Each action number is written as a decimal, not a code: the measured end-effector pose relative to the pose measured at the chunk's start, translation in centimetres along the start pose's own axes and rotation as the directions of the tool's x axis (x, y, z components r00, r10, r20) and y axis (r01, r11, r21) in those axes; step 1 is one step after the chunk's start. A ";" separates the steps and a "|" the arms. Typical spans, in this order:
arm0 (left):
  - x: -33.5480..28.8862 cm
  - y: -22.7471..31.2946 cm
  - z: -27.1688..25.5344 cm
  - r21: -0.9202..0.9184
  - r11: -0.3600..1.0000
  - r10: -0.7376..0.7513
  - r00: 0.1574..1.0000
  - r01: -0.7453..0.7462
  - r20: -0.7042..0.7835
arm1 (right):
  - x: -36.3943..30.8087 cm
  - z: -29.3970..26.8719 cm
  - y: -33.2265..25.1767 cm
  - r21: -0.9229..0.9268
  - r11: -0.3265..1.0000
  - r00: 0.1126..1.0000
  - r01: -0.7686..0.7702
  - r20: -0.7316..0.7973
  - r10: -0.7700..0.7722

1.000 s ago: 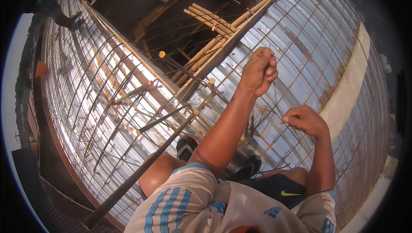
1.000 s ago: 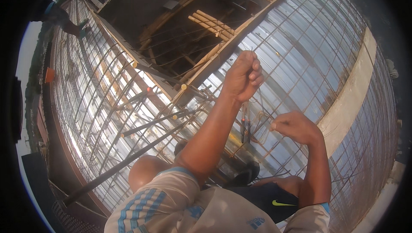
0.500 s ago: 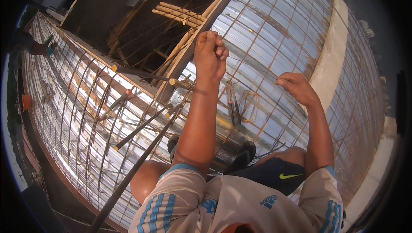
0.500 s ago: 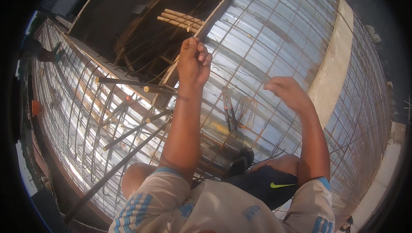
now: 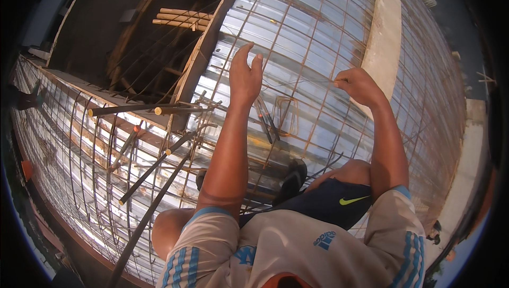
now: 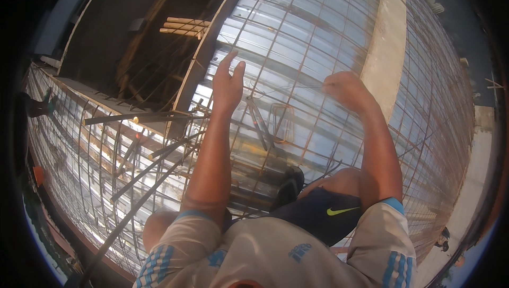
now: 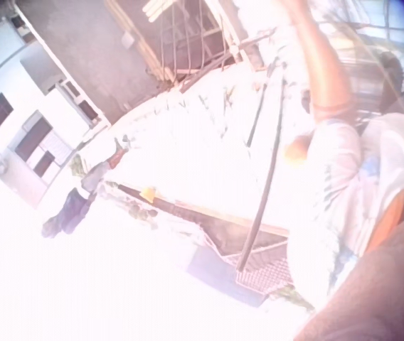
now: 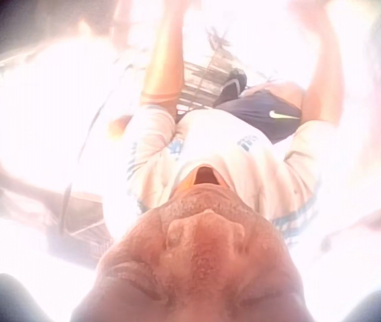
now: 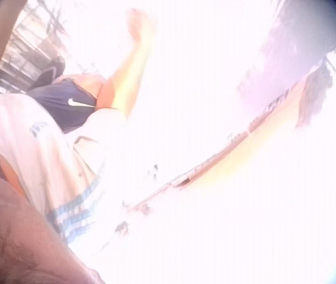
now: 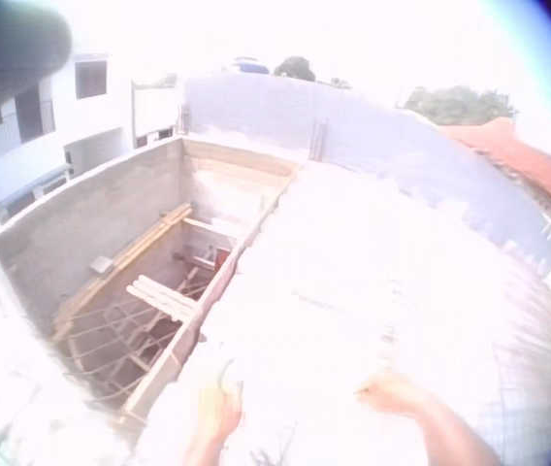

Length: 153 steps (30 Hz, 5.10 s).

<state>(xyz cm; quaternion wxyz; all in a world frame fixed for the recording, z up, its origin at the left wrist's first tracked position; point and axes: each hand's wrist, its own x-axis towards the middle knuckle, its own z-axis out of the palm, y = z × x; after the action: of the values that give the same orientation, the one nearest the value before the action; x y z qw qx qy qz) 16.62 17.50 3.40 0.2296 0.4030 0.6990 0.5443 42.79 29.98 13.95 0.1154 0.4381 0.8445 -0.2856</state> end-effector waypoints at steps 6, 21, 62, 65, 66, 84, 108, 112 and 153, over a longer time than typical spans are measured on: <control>-2.2 2.4 2.0 -0.060 0.939 -0.197 0.674 0.338 0.712 | 0.3 0.7 -1.0 0.166 0.984 0.976 0.059 -0.218 -0.022; -4.1 0.4 3.1 -0.063 0.982 -0.138 0.906 0.178 0.399 | 2.1 4.7 -0.3 -0.047 0.988 0.969 0.146 0.207 -0.133; -16.1 4.7 -3.3 0.382 0.876 -0.472 0.679 0.293 0.562 | -8.6 4.2 -3.4 0.018 0.999 0.963 -0.045 0.267 0.039; -16.5 15.3 -5.6 0.426 0.904 -0.356 0.612 0.035 0.706 | -15.4 1.1 -8.8 0.126 0.986 0.951 0.110 0.276 -0.141; -15.9 19.4 -6.3 0.354 0.868 -0.482 0.417 0.349 0.770 | -17.2 -0.8 -10.2 0.212 0.967 0.947 0.143 0.253 -0.196; -14.0 62.5 -21.1 0.439 0.791 -0.611 0.588 0.426 0.529 | -38.6 -25.1 -20.6 0.646 0.763 1.000 -0.006 0.012 -0.002; -22.8 54.6 -30.0 0.339 0.917 -0.389 0.656 0.209 0.647 | -45.6 -31.2 -27.0 0.906 0.311 0.958 -0.286 0.280 0.066; -15.0 66.6 -28.1 0.200 0.752 -0.651 0.663 0.628 0.370 | -45.1 -33.9 -27.9 0.940 0.149 0.951 -0.308 0.310 0.010; -13.9 63.3 -34.8 -0.017 0.783 -0.587 0.749 0.621 0.307 | -49.9 -30.2 -28.5 0.858 0.464 0.972 -0.218 0.236 0.019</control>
<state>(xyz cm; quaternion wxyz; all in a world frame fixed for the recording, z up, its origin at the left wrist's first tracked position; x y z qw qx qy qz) 17.94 -8.62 72.13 0.5151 0.2147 0.7175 0.4169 50.88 1.06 71.46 -0.0248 0.4628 0.5297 -0.7103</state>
